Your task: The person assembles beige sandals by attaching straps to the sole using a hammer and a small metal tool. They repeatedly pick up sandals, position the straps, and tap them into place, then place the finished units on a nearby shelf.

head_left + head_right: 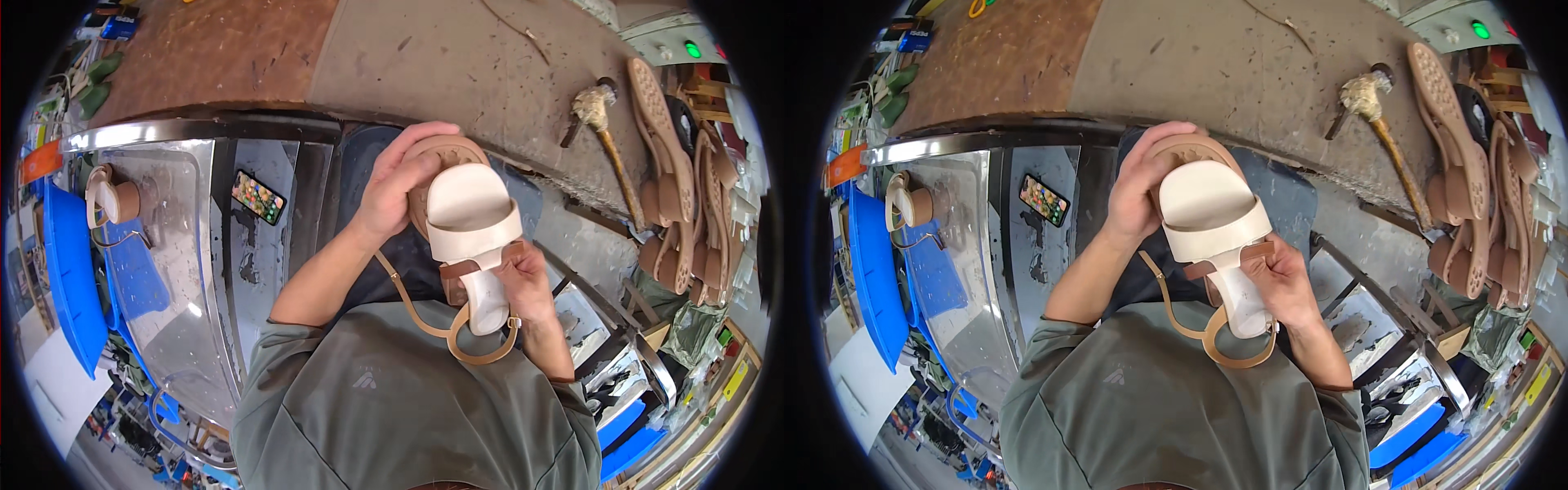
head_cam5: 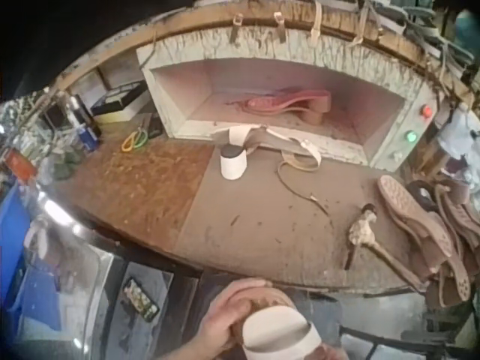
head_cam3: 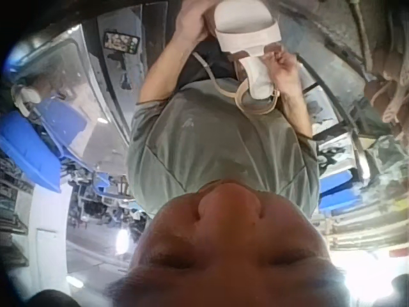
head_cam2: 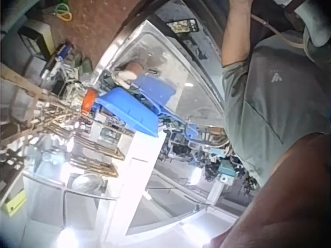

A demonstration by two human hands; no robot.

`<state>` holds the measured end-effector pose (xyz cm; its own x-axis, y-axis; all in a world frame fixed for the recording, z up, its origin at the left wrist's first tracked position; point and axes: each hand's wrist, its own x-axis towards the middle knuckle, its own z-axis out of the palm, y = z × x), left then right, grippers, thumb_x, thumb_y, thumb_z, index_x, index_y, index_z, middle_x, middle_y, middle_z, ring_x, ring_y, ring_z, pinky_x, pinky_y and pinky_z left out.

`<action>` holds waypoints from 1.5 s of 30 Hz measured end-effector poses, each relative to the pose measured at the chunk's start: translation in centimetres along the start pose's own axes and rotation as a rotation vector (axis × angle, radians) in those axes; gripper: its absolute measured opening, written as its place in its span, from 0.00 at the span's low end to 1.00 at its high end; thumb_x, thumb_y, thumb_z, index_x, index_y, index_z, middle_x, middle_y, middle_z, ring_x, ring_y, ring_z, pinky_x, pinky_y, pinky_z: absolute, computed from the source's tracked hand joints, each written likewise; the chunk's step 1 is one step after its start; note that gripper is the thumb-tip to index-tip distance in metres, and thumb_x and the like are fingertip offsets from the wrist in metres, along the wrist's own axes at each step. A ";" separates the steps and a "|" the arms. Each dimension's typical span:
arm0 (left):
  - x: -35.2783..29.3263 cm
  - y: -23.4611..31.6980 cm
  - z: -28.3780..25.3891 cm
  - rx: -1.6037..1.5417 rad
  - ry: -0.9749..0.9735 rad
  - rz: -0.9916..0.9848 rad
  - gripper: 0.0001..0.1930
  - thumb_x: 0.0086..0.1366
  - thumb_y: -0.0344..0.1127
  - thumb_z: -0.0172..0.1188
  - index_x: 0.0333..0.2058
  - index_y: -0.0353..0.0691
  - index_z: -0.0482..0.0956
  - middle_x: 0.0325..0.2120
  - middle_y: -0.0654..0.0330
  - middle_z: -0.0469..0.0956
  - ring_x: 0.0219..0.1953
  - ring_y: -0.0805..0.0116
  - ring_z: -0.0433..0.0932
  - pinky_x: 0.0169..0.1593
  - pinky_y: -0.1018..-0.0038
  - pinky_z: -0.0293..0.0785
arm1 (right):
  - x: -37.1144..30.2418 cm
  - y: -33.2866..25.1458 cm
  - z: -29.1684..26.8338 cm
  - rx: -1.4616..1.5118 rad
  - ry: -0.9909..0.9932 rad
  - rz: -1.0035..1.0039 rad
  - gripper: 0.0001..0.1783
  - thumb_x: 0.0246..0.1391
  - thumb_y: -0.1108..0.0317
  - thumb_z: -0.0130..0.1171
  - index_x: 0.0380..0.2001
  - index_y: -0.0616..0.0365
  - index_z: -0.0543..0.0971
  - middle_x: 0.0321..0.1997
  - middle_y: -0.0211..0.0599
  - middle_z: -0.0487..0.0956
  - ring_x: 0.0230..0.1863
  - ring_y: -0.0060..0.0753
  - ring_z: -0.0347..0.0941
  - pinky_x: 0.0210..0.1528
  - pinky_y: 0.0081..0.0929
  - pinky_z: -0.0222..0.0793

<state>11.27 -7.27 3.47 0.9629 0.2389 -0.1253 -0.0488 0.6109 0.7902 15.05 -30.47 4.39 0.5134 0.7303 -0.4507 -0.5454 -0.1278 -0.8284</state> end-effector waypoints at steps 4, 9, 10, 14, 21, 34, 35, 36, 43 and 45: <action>0.5 -1.8 0.1 -0.380 -0.271 0.069 0.45 0.51 0.58 0.63 0.60 0.43 0.53 0.60 0.42 0.54 0.60 0.39 0.59 0.57 0.48 0.64 | -0.3 -2.0 1.6 -0.054 0.058 0.000 0.13 0.59 0.69 0.53 0.44 0.65 0.72 0.37 0.32 0.78 0.37 0.18 0.72 0.39 0.19 0.68; 0.4 -2.0 0.2 -0.253 -0.279 0.077 0.47 0.42 0.38 0.73 0.59 0.43 0.54 0.57 0.40 0.57 0.59 0.38 0.61 0.57 0.47 0.63 | 0.2 -1.6 0.9 -0.102 0.029 -0.086 0.15 0.57 0.72 0.54 0.47 0.65 0.71 0.41 0.31 0.77 0.42 0.19 0.70 0.45 0.19 0.66; 0.4 -1.9 0.4 -0.238 -0.278 0.086 0.45 0.43 0.37 0.71 0.59 0.43 0.54 0.57 0.40 0.57 0.58 0.38 0.61 0.57 0.47 0.63 | 0.2 -1.9 0.9 -0.123 0.029 -0.070 0.16 0.57 0.73 0.54 0.48 0.65 0.70 0.42 0.32 0.77 0.43 0.18 0.70 0.46 0.19 0.66; 0.3 -1.9 0.5 -0.163 -0.281 0.113 0.39 0.47 0.29 0.64 0.58 0.42 0.55 0.56 0.38 0.58 0.56 0.35 0.63 0.56 0.46 0.64 | 0.1 -1.6 0.8 -0.099 0.061 -0.051 0.17 0.56 0.73 0.55 0.48 0.65 0.70 0.42 0.32 0.77 0.43 0.18 0.70 0.46 0.19 0.67; 0.3 -2.0 0.6 -0.110 -0.320 0.162 0.35 0.50 0.29 0.61 0.57 0.41 0.56 0.55 0.36 0.58 0.56 0.33 0.63 0.55 0.45 0.65 | 0.0 -1.9 0.5 -0.204 0.045 -0.011 0.16 0.54 0.76 0.48 0.47 0.66 0.71 0.42 0.35 0.78 0.43 0.22 0.72 0.47 0.22 0.67; -0.4 -1.7 2.0 -0.206 -0.247 0.148 0.30 0.53 0.26 0.59 0.55 0.36 0.59 0.54 0.44 0.63 0.55 0.55 0.67 0.56 0.61 0.64 | -0.2 -2.3 1.1 -0.154 0.084 0.002 0.12 0.54 0.76 0.51 0.43 0.65 0.73 0.39 0.32 0.79 0.40 0.19 0.72 0.43 0.20 0.67; -0.6 -1.6 2.1 -0.194 -0.243 0.149 0.30 0.53 0.26 0.59 0.55 0.36 0.59 0.54 0.44 0.63 0.55 0.55 0.66 0.56 0.61 0.64 | -0.3 -2.4 1.1 -0.155 0.090 0.008 0.12 0.55 0.75 0.52 0.43 0.65 0.73 0.38 0.32 0.79 0.39 0.19 0.72 0.43 0.20 0.67; -0.8 -1.5 2.3 -0.208 -0.224 0.135 0.30 0.54 0.26 0.59 0.56 0.35 0.58 0.54 0.44 0.63 0.55 0.55 0.67 0.56 0.62 0.64 | -0.4 -2.4 1.1 -0.152 0.093 0.010 0.12 0.55 0.74 0.52 0.43 0.65 0.73 0.38 0.32 0.79 0.39 0.18 0.72 0.43 0.20 0.68; -1.5 2.2 2.4 0.398 -0.184 0.126 0.28 0.56 0.36 0.62 0.53 0.31 0.64 0.49 0.44 0.68 0.53 0.56 0.70 0.51 0.66 0.69 | -1.0 -1.6 1.0 -0.151 0.108 -0.005 0.14 0.55 0.73 0.54 0.45 0.65 0.72 0.39 0.33 0.79 0.40 0.18 0.72 0.42 0.20 0.68; -1.4 4.2 2.7 0.731 -0.170 0.120 0.28 0.56 0.37 0.64 0.51 0.30 0.66 0.45 0.46 0.72 0.50 0.58 0.72 0.48 0.69 0.70 | -1.0 -1.7 0.8 -0.171 0.069 -0.021 0.14 0.55 0.75 0.53 0.46 0.65 0.72 0.39 0.33 0.78 0.41 0.18 0.71 0.44 0.20 0.67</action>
<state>10.43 -7.09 8.58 0.9926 0.1167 0.0336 -0.0242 -0.0819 0.9964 14.92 -30.45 6.50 0.5711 0.6867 -0.4497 -0.4169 -0.2293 -0.8796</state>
